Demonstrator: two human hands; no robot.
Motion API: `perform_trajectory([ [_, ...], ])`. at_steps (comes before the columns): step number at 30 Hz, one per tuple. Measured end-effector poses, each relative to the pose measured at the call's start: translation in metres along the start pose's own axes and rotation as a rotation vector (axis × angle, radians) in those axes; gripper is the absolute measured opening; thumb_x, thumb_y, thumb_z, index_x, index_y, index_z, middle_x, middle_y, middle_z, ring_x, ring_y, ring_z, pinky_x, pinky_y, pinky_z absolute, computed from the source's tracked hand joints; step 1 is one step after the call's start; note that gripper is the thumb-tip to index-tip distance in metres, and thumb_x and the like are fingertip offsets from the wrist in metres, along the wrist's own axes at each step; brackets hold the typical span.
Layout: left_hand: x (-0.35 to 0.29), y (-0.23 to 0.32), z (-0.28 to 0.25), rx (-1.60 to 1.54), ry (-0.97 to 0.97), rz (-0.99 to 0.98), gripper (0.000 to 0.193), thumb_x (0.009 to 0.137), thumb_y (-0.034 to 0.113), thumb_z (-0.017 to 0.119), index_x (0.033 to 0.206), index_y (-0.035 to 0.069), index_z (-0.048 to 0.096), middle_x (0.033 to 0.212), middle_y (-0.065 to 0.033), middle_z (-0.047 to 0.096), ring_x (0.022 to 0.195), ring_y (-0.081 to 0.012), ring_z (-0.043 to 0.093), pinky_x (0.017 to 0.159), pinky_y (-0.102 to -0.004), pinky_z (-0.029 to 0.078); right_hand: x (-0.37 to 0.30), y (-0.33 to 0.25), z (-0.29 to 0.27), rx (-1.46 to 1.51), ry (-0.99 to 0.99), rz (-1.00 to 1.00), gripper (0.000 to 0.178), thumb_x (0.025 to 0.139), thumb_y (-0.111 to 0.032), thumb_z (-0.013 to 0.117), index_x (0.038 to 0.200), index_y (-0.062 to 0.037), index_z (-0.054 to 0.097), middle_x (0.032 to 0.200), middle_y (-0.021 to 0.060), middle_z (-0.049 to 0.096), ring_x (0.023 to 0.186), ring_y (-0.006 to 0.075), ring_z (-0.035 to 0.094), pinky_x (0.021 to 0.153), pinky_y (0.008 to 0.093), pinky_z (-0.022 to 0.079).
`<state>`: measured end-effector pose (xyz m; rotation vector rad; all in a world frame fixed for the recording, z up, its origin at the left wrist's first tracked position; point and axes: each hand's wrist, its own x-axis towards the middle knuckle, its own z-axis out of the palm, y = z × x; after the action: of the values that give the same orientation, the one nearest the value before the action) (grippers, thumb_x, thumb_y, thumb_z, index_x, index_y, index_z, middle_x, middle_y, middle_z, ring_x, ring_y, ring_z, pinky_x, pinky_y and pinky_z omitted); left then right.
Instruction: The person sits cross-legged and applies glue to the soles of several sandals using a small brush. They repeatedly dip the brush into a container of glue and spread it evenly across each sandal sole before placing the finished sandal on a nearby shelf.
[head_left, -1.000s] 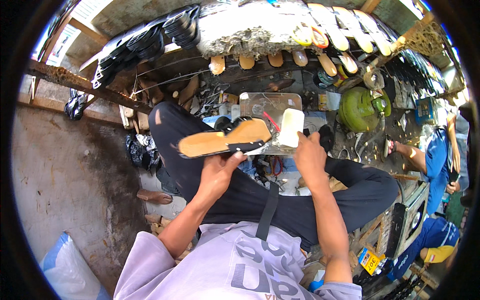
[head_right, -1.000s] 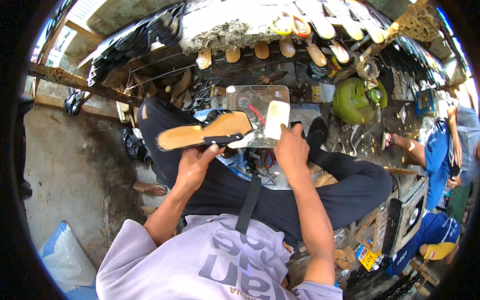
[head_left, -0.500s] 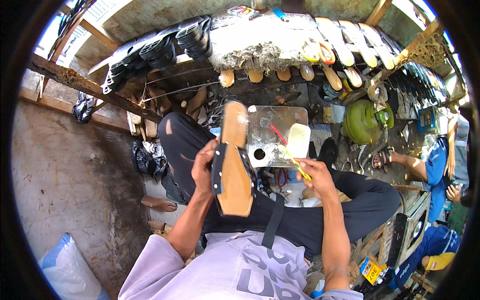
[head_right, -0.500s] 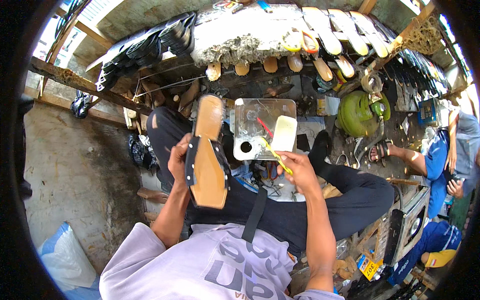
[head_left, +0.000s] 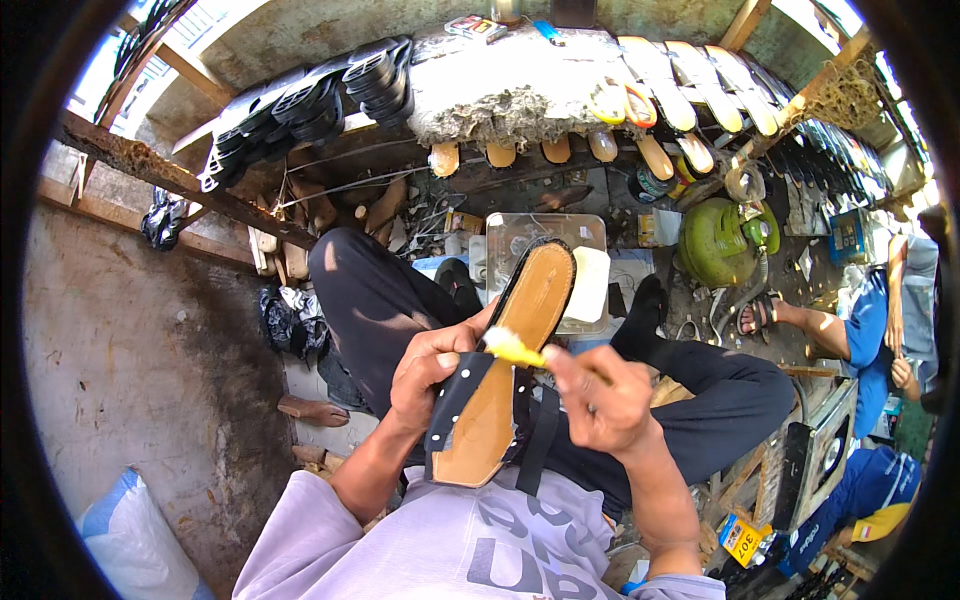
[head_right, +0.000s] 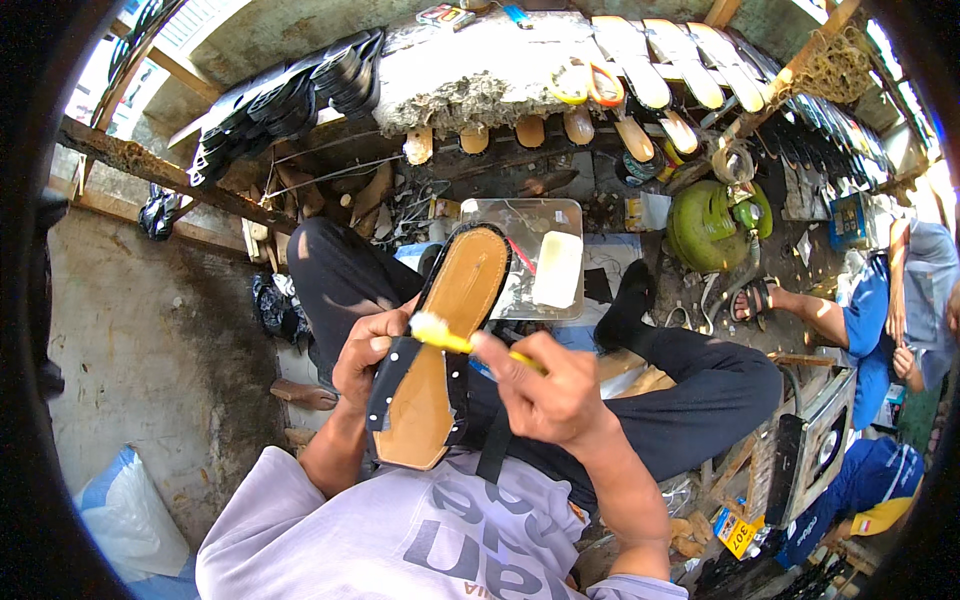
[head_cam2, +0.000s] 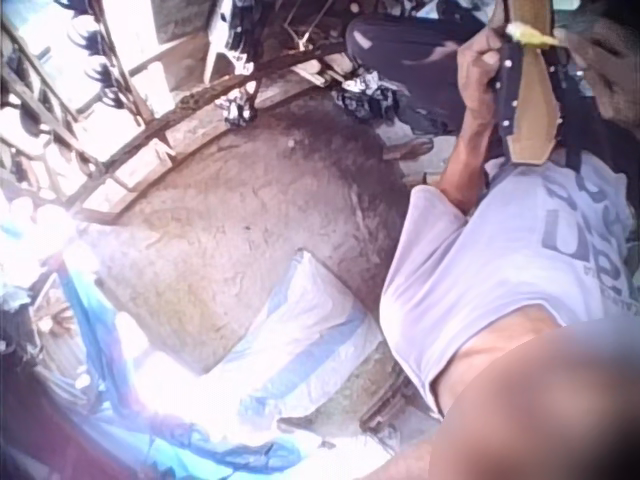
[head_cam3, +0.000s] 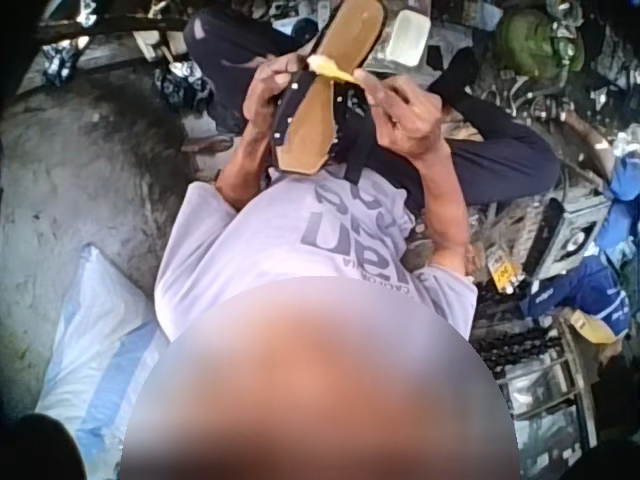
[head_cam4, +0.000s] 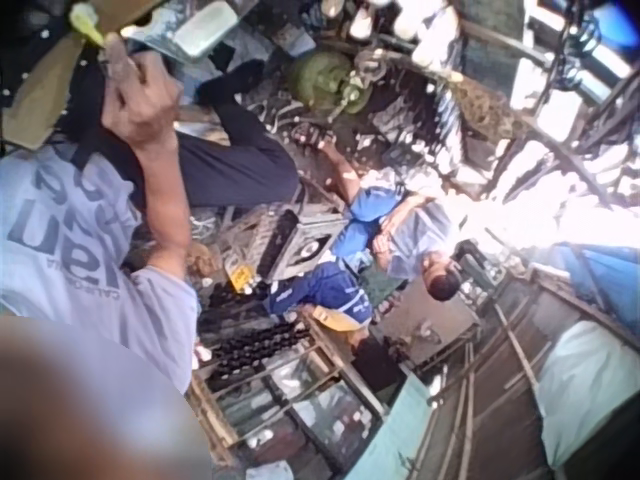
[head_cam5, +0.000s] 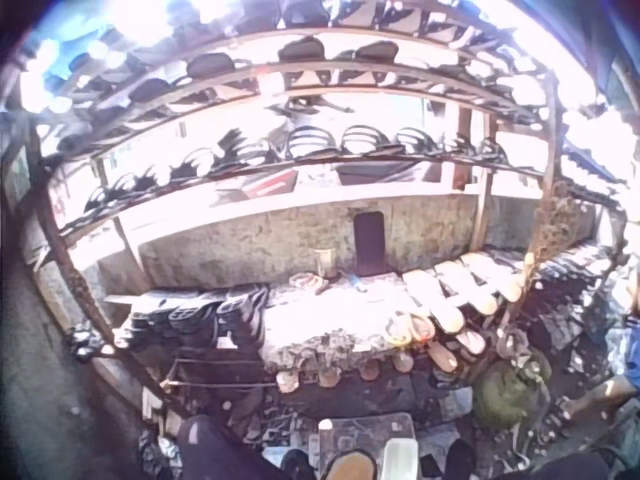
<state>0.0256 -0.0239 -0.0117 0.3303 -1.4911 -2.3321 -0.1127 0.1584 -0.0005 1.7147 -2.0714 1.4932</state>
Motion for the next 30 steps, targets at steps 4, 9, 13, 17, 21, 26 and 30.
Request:
perform_trajectory([
  [4,-0.004,-0.001,-0.004,-0.037,-0.137,-0.044,0.038,0.084,0.034,0.051,0.063,0.002,0.046,0.135,-0.0369,0.049,0.122,-0.0282,0.053,0.087,-0.0301,0.042,-0.007,-0.008,-0.004,0.062,0.015,0.191,0.044,0.082,0.005,0.068,0.125,-0.0068,0.07,0.07,0.0061,0.056,0.053,0.0156,0.053,0.048,0.028,0.044],
  [9,-0.003,-0.008,-0.003,0.051,-0.177,-0.003,0.046,0.085,0.038,0.054,0.061,-0.001,0.05,0.143,-0.039,0.044,0.129,-0.0314,0.054,0.09,-0.0322,0.044,0.001,-0.013,-0.001,0.146,0.198,0.52,0.034,0.092,0.001,0.064,0.126,-0.0003,0.067,0.07,0.0103,0.056,0.06,0.0137,0.052,0.056,0.0266,0.044],
  [13,-0.004,-0.007,-0.003,0.095,-0.162,0.003,0.047,0.086,0.038,0.054,0.061,-0.002,0.05,0.142,-0.0387,0.046,0.129,-0.0328,0.054,0.091,-0.0329,0.044,-0.002,-0.027,-0.008,0.12,0.169,0.557,0.033,0.092,0.001,0.064,0.125,0.0011,0.067,0.071,0.01,0.055,0.059,0.015,0.049,0.056,0.0281,0.043],
  [17,-0.006,-0.008,0.003,0.122,-0.134,0.042,0.045,0.083,0.036,0.057,0.057,0.0,0.049,0.133,-0.0456,0.048,0.118,-0.0385,0.061,0.085,-0.0366,0.048,-0.005,-0.025,-0.006,0.174,0.138,0.537,0.036,0.093,0.002,0.063,0.129,0.0004,0.065,0.071,0.0091,0.053,0.06,0.0148,0.049,0.056,0.0275,0.043],
  [21,-0.003,-0.009,0.006,0.122,-0.158,0.048,0.045,0.084,0.037,0.056,0.059,0.0,0.05,0.137,-0.043,0.047,0.121,-0.036,0.06,0.086,-0.0348,0.047,-0.004,-0.012,0.003,0.27,0.314,0.588,0.036,0.094,0.0,0.062,0.13,0.0004,0.064,0.073,0.0088,0.056,0.061,0.0142,0.049,0.058,0.0276,0.044],
  [26,-0.003,-0.004,0.004,0.067,-0.167,0.006,0.041,0.085,0.034,0.053,0.064,-0.001,0.051,0.141,-0.038,0.047,0.124,-0.0279,0.058,0.088,-0.0303,0.044,-0.013,-0.01,-0.003,0.158,0.15,0.369,0.04,0.086,0.006,0.066,0.125,-0.0022,0.068,0.07,0.0083,0.058,0.057,0.0137,0.052,0.052,0.0263,0.042],
  [30,-0.003,0.002,0.003,0.09,-0.147,-0.056,0.034,0.082,0.029,0.049,0.067,-0.001,0.05,0.142,-0.0374,0.046,0.125,-0.0221,0.054,0.092,-0.0302,0.041,-0.021,-0.011,-0.002,0.106,0.064,0.249,0.045,0.08,0.007,0.068,0.123,-0.0063,0.071,0.069,0.0074,0.057,0.052,0.0174,0.054,0.048,0.0294,0.044],
])
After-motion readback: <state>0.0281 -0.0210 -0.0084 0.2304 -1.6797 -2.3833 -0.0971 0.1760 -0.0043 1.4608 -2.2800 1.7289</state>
